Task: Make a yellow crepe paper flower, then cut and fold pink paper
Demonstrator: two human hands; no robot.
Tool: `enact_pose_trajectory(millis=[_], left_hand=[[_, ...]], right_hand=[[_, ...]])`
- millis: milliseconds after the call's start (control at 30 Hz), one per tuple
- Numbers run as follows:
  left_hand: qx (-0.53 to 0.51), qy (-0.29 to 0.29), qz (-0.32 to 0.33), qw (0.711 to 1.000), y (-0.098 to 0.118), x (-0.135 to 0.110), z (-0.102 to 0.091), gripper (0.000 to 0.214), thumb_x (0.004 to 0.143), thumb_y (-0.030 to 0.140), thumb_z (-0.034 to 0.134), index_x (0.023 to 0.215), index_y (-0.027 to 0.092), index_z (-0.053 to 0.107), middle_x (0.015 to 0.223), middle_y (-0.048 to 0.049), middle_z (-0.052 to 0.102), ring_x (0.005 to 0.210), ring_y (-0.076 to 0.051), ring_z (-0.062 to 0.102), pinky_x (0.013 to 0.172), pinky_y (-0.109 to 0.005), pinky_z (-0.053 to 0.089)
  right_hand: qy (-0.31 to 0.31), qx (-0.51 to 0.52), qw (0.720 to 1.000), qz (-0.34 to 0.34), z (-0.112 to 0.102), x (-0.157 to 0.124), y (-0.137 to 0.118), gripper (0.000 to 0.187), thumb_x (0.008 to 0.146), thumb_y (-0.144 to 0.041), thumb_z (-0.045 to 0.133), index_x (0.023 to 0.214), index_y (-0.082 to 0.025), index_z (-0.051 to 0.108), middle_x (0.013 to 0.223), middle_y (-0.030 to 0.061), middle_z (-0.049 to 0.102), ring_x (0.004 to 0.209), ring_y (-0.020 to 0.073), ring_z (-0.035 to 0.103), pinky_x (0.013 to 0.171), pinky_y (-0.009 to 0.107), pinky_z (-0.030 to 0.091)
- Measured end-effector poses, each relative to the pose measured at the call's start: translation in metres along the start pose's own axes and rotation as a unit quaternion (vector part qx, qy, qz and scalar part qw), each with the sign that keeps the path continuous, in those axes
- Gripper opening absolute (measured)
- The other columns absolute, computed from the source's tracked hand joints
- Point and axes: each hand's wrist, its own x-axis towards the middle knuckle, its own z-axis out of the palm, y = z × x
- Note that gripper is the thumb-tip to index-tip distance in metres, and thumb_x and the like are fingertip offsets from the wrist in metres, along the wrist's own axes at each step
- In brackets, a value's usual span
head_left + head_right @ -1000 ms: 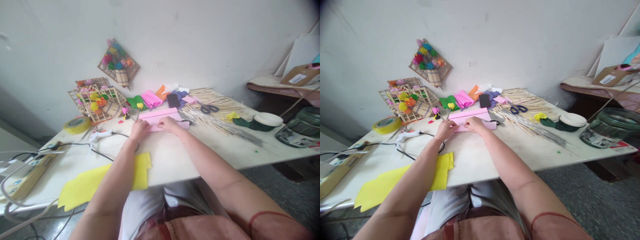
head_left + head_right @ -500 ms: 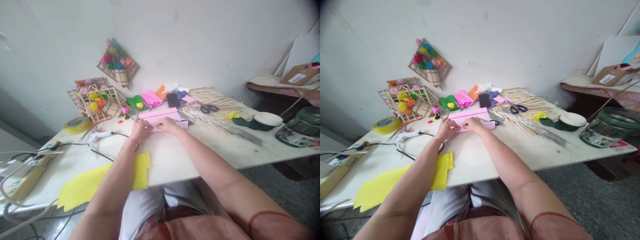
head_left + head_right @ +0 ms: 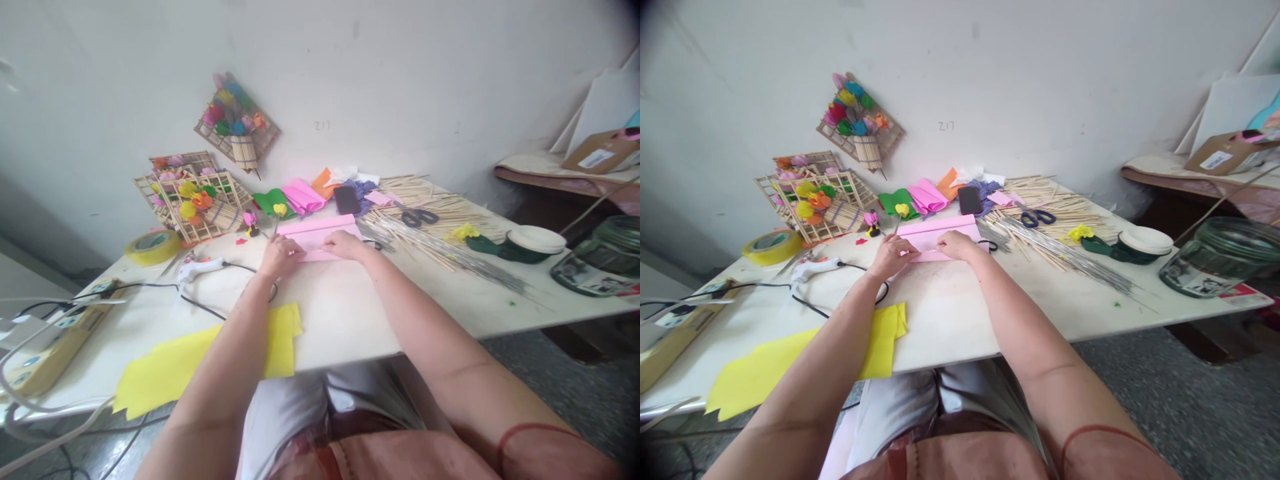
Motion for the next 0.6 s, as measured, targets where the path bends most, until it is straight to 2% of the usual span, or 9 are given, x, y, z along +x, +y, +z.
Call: enact_pose_trajectory(millis=[267,600], left_hand=[[0.004,-0.011,0.0,1.0,-0.0015,0.0002,0.0014,0.022,0.078,0.031,0.047,0.072,0.02,0.065,0.072,-0.0016,0.065,0.076,-0.016,0.053,0.091,-0.037,0.029],[0.002,-0.017,-0.002,1.0,-0.0024,0.0,0.0004,0.023,0.078,0.032,0.047,0.07,0.02,0.066,0.07,-0.0025,0.065,0.075,-0.017,0.054,0.09,-0.037,0.032]], right_hand=[[-0.004,0.024,0.999,-0.02,-0.0001,-0.0004,0.0,0.02,0.072,-0.031,0.053,0.077,-0.018,0.068,0.075,0.0005,0.066,0.068,0.0113,0.055,0.056,0.02,0.031],[-0.012,0.025,1.0,-0.011,0.0006,0.0003,0.0025,0.02,0.07,-0.028,0.057,0.083,-0.02,0.07,0.084,0.0012,0.068,0.076,0.0134,0.058,0.063,0.02,0.037]])
